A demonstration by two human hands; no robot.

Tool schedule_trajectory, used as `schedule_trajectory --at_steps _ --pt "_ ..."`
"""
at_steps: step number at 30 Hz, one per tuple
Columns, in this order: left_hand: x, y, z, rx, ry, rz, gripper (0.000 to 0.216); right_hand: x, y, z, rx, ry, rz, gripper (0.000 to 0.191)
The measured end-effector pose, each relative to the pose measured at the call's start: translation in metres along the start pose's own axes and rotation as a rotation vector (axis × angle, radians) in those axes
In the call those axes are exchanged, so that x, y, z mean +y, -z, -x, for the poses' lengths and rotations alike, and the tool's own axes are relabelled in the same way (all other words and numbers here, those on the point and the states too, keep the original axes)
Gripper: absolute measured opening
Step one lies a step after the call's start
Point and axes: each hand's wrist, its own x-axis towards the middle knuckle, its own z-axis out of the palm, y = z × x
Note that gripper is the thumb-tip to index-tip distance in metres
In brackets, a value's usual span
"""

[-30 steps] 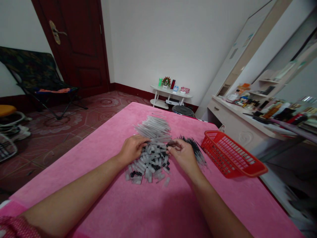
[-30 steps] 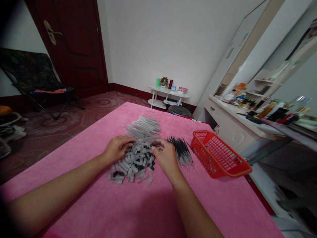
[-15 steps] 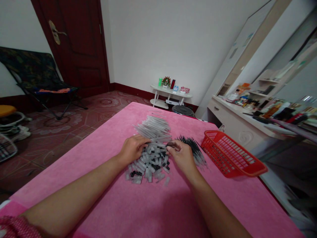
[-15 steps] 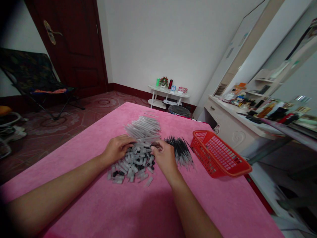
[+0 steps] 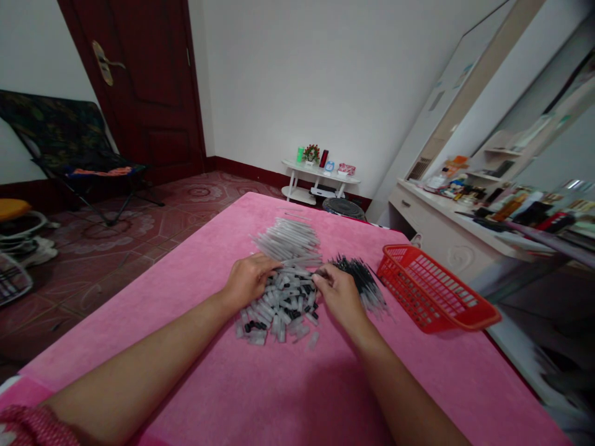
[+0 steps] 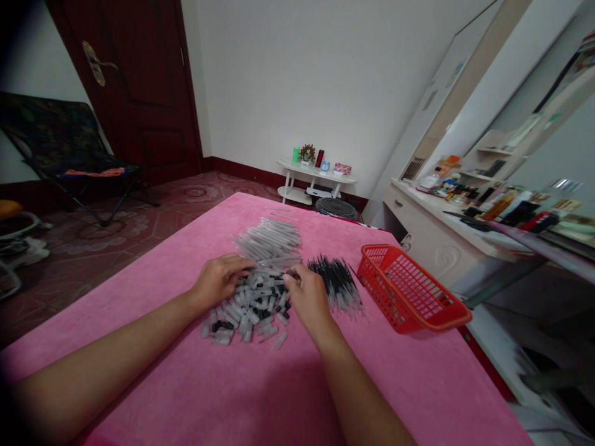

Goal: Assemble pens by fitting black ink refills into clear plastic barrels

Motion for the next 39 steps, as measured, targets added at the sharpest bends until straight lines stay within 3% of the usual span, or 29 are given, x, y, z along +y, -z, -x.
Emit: schedule_trajectory --at_steps 2,7,11,15,20,24,28,33,37,39 --pt "0.0013 0.0003 -0.0004 0.001 -0.006 -0.003 0.027 0.0007 0.0003 0.0006 -0.014 -0.001 0.068 0.029" --pt "0.0026 0.0007 -0.0008 0.000 -0.020 -0.002 0.026 -0.0021 0.0009 0.0020 0.013 0.023 0.135 0.014" --pt "0.0017 0.0004 -0.0006 -0.004 -0.029 0.000 0.026 -0.0051 0.0014 0.0027 -0.029 -0.010 0.171 0.038" --pt "0.0014 0.0005 -0.0002 -0.009 -0.030 0.004 0.027 -0.0043 0.0009 0.0025 -0.010 0.011 0.096 0.017" --pt "0.0034 0.0015 -0.0005 -0.026 -0.028 0.013 0.029 -0.0038 0.0001 0.0027 -0.046 -0.009 0.097 0.035" --pt "0.0038 0.0019 -0.0007 -0.028 -0.026 0.002 0.028 -0.0045 0.0000 0.0023 -0.042 -0.008 0.035 0.017" --pt "0.0035 0.0014 -0.0005 -0.038 -0.038 0.010 0.029 -0.0051 0.0004 0.0020 -0.061 -0.022 0.084 0.036" --pt "0.0039 0.0010 -0.0006 -0.028 -0.023 0.017 0.027 -0.0045 0.0001 0.0023 -0.086 -0.042 0.009 0.019" --pt "0.0044 0.0012 -0.0005 -0.057 -0.023 0.022 0.028 -0.0026 -0.0002 0.0030 -0.106 -0.050 0.058 0.039" --pt "0.0046 0.0012 -0.0006 -0.049 -0.020 0.021 0.027 -0.0024 -0.0005 0.0032 -0.087 -0.045 0.053 0.036"
